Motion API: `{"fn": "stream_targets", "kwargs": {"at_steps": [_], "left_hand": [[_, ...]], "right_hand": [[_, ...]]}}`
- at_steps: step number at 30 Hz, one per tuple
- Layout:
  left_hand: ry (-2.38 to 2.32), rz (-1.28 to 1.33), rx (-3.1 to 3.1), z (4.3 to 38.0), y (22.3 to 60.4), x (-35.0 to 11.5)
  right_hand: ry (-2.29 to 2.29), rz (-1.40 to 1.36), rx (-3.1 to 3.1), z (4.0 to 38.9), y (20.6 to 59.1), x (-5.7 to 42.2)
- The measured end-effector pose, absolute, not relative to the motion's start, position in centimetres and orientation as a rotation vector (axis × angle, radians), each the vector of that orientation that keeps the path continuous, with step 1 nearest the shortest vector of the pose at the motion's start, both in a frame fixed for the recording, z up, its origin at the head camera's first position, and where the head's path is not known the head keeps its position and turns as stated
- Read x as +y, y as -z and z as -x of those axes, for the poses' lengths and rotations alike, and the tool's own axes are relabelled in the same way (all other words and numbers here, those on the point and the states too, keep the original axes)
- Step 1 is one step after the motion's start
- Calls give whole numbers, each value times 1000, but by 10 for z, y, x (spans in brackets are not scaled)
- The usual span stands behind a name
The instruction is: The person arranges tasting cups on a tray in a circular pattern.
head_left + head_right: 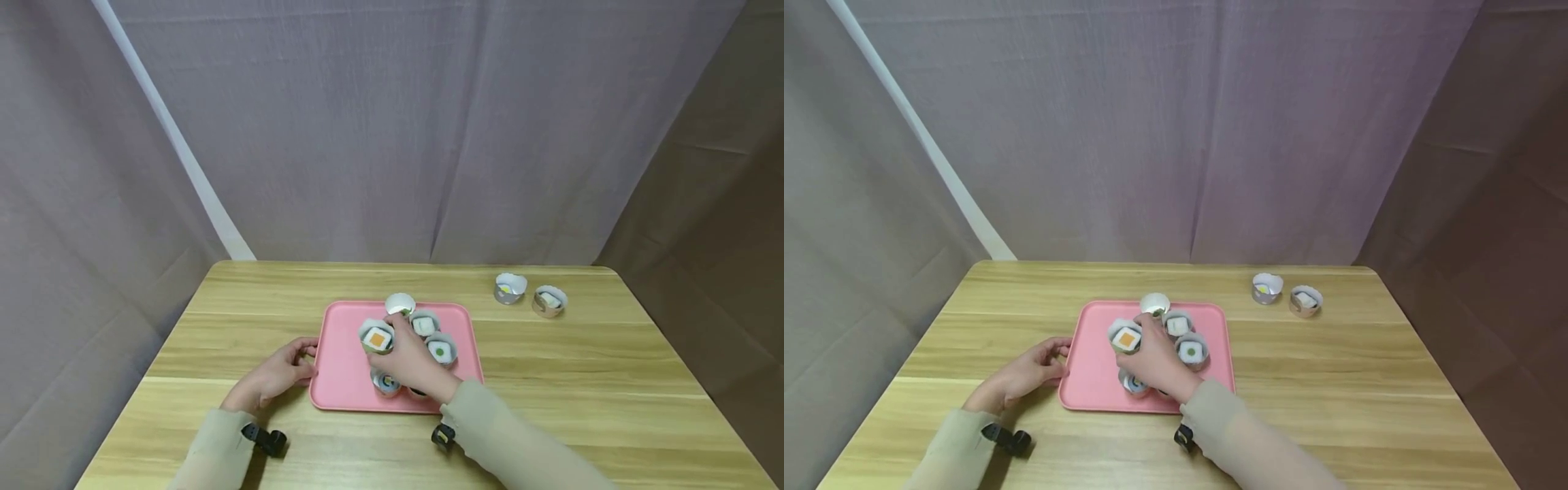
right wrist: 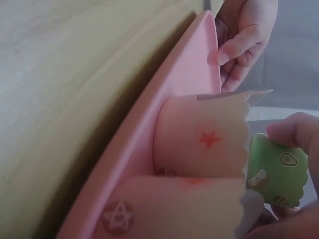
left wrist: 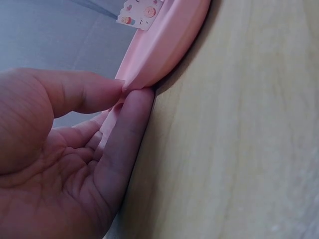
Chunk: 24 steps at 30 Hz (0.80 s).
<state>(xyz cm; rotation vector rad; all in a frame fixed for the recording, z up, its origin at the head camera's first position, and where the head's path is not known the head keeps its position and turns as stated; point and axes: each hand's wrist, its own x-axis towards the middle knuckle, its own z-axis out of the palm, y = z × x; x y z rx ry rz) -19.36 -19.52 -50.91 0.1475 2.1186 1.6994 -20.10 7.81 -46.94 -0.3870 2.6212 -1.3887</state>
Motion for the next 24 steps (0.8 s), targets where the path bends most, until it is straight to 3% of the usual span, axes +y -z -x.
{"fn": "stream_targets", "kwargs": {"at_steps": [24], "left_hand": [[-1706,-120,2137,195,514,-195]], "right_hand": [[1064,349,2771,210,466,57]]}}
